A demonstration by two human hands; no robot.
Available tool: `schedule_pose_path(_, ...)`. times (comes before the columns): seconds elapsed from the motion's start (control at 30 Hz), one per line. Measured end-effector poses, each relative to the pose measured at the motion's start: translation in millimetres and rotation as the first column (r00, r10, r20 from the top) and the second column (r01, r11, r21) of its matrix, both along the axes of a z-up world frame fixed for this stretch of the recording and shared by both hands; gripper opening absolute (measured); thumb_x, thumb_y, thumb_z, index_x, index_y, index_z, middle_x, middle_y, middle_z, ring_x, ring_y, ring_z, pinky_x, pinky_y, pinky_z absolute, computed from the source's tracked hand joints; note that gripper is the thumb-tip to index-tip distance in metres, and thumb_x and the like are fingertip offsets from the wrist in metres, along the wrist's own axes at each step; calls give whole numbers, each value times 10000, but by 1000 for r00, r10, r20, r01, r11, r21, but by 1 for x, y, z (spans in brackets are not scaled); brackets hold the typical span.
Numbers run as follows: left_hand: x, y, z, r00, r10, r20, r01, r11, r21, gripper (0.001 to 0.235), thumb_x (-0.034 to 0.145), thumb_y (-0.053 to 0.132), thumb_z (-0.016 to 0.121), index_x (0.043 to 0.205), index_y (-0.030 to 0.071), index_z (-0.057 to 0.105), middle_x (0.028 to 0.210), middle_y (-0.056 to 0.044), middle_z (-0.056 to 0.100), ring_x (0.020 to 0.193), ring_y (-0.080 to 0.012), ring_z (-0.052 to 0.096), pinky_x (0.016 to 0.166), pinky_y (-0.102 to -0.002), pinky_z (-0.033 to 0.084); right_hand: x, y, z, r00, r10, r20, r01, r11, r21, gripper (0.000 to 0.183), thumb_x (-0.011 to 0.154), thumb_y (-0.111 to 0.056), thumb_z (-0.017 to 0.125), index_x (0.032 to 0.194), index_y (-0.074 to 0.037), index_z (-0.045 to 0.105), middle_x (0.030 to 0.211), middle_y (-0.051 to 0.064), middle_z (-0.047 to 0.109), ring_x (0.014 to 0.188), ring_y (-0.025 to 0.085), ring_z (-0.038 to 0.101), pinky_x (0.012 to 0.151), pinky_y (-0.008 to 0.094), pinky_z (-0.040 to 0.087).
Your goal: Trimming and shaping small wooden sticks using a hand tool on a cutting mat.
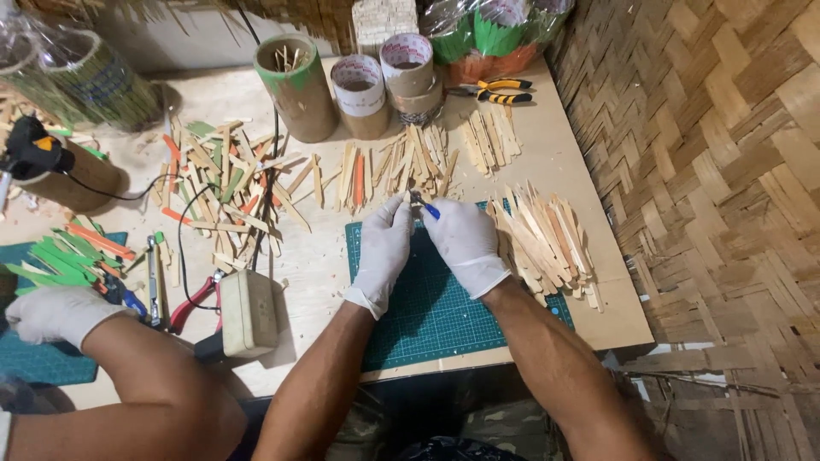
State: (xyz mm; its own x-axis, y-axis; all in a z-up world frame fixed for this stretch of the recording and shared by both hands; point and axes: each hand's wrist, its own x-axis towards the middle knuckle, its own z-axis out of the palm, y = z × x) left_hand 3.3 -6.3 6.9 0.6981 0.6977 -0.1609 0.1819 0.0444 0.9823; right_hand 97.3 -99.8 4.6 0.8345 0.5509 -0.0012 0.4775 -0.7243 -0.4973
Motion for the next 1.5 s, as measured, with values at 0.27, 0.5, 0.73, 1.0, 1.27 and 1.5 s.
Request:
schedule_pose_path(0.27, 2, 1, 13, 996, 44, 75, -41, 998, -43, 353, 1054, 226, 494, 1317, 56, 656, 637, -4, 550, 600, -90, 489, 536, -230, 388, 0, -4, 7, 988, -118, 101, 72, 925, 374, 277, 846, -481, 768, 919, -216, 730, 712, 106, 712, 787, 351, 738, 665, 498, 569)
schedule_pose_path(0.5, -2, 12, 13, 926, 61, 372, 59, 951, -303, 311, 1075, 234, 433, 1291, 31, 526, 681, -12, 581, 432, -62, 437, 368, -199, 332, 15, -1, 10, 880, 18, -476, 304, 748, 590, 184, 810, -305, 835, 755, -168, 727, 541, 27, 668, 544, 100, 673, 571, 220, 538)
schedule_pose_path(0.73, 2, 1, 11, 859, 32, 512, 225, 873, -432, 242, 1073, 143, 331, 1208, 49, 510, 733, -77, 630, 518, -116, 470, 485, -249, 343, 19, -4, 4, 881, 100, -462, 267, 702, 661, 186, 808, -231, 848, 867, -105, 725, 653, 38, 705, 588, 101, 705, 598, 215, 554)
schedule_pose_path(1.0, 3, 3, -10, 813, -153, 561, 453, 772, -446, 138, 1065, 136, 405, 1170, 69, 462, 786, -123, 644, 576, -173, 516, 484, -291, 378, 0, -10, 29, 932, 168, -321, 114, 706, 699, 146, 820, -246, 863, 844, -133, 774, 727, 4, 678, 726, 73, 607, 717, 194, 486)
schedule_pose_path(1.27, 2, -5, 0, 757, -165, 632, 568, 645, -512, 93, 1058, 101, 410, 1088, 42, 475, 758, -195, 647, 568, -225, 581, 549, -321, 461, 16, -21, 20, 895, 291, -337, 54, 681, 731, 180, 858, -233, 869, 837, -112, 736, 677, -5, 623, 622, 73, 607, 577, 206, 517)
schedule_pose_path(1.5, 3, -4, -1, 753, -210, 624, 594, 625, -507, 163, 1002, -5, 422, 1149, -40, 484, 959, -277, 724, 789, -288, 758, 727, -366, 604, 24, -23, 36, 726, 377, -575, 310, 567, 763, 213, 921, -117, 779, 838, -23, 606, 476, 116, 529, 348, 236, 606, 319, 361, 514)
